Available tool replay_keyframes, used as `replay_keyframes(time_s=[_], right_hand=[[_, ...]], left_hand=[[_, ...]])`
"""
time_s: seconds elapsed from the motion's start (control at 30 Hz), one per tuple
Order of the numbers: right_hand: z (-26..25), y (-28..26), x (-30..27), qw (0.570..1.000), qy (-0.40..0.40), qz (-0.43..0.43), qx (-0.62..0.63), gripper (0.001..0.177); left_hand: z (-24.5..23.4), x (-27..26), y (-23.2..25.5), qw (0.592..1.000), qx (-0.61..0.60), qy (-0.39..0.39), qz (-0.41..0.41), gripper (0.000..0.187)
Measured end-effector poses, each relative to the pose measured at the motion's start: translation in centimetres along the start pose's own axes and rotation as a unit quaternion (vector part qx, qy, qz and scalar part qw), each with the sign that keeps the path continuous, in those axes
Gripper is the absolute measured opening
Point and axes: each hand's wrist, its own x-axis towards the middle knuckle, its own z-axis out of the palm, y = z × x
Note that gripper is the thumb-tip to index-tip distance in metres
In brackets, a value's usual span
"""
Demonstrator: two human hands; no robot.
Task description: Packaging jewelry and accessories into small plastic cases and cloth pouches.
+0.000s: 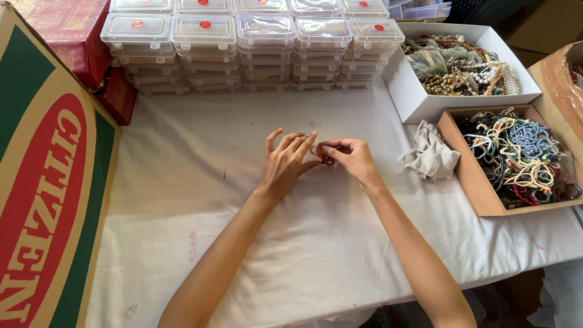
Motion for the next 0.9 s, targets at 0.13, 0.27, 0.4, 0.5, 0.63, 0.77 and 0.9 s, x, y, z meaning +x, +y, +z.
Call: replay_keyframes(time_s=[0.13,0.27,0.4,0.5,0.63,0.77,0.9], right_hand=[[0.3,-1.5,-0.5,0.999,-0.007,-0.004,0.036,0.022],[0.3,-2.0,-0.8,0.999,-0.047,-0.004,-0.002,0.029],[0.2,-1.4,-0.5,0.998,-0.056,-0.006,-0.034,0.032],[0.1,-0.8,-0.1,0.997,-0.069,0.003,0.044,0.032],[-0.2,-0.1,0.4,0.991,-0.081,0.01,0.103,0.033],[-0.1,-0.3,0.1,0.978,-0.083,0.071,0.175,0.031],[-0.3,-0.3,0.1,0.963,-0.063,0.104,0.242,0.036]], left_hand=[[-0.7,0.2,0.3,1.0,-0.001,0.013,-0.007,0.068],[-0.6,0.2,0.3,1.0,-0.005,0.027,-0.015,0.065],[-0.8,0.2,0.4,0.999,-0.021,0.041,-0.018,0.063],[-1.6,0.4,0.4,0.998,-0.032,0.054,-0.017,0.062],[-1.9,0.6,0.6,0.997,-0.033,0.071,0.004,0.064],[-2.3,0.6,0.6,0.997,-0.035,0.067,0.014,0.065],[-2.2,0.7,0.8,0.997,-0.037,0.074,0.008,0.065]])
